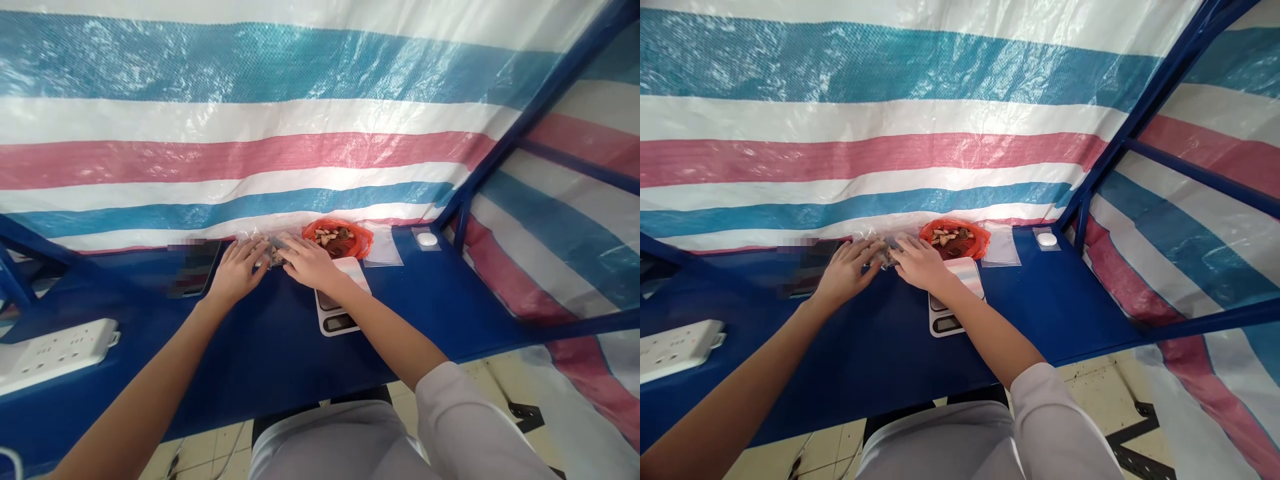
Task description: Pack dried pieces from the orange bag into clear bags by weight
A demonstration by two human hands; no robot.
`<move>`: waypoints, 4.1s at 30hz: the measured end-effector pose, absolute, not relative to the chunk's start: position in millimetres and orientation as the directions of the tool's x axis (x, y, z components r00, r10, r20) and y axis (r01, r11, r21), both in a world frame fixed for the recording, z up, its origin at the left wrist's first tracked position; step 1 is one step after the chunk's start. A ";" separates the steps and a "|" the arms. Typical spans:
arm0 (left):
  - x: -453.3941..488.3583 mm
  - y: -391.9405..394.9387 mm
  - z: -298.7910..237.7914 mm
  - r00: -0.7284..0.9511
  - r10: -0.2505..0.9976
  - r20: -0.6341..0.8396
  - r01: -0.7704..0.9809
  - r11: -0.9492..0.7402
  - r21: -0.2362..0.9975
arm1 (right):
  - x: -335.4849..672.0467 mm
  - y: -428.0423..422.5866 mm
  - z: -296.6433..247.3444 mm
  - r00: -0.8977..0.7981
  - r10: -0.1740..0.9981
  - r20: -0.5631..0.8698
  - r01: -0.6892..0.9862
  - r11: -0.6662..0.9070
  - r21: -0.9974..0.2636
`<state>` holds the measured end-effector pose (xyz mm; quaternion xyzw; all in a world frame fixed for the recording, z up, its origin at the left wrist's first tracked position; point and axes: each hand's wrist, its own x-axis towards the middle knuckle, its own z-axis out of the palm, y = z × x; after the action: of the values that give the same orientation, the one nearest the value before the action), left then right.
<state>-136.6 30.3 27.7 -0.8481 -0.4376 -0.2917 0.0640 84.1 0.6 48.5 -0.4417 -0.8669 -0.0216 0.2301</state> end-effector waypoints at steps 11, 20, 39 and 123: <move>-67.4 -13.2 4.8 0.416 0.735 0.535 0.766 -0.600 0.229 | 198.6 -60.7 26.0 -0.157 0.827 0.541 0.846 0.395 -0.358; -51.3 -16.4 -7.6 0.408 0.784 0.467 0.816 -0.543 0.198 | 264.0 -47.3 -8.9 0.079 0.898 0.434 0.908 0.116 -0.404; -48.7 -20.2 -15.8 0.413 0.847 0.334 0.832 -0.501 0.241 | 268.1 -42.2 -27.2 0.023 0.918 0.395 0.937 0.118 -0.328; -45.8 24.6 55.1 0.062 0.995 0.075 -0.205 -0.061 0.977 | 179.2 -32.2 59.3 0.038 0.999 0.018 -0.329 0.030 -0.944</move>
<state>-45.8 24.6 55.1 -0.4801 -0.4116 -0.5475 -0.5481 179.2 -32.2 59.3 -0.4117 -0.4067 0.5618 0.5911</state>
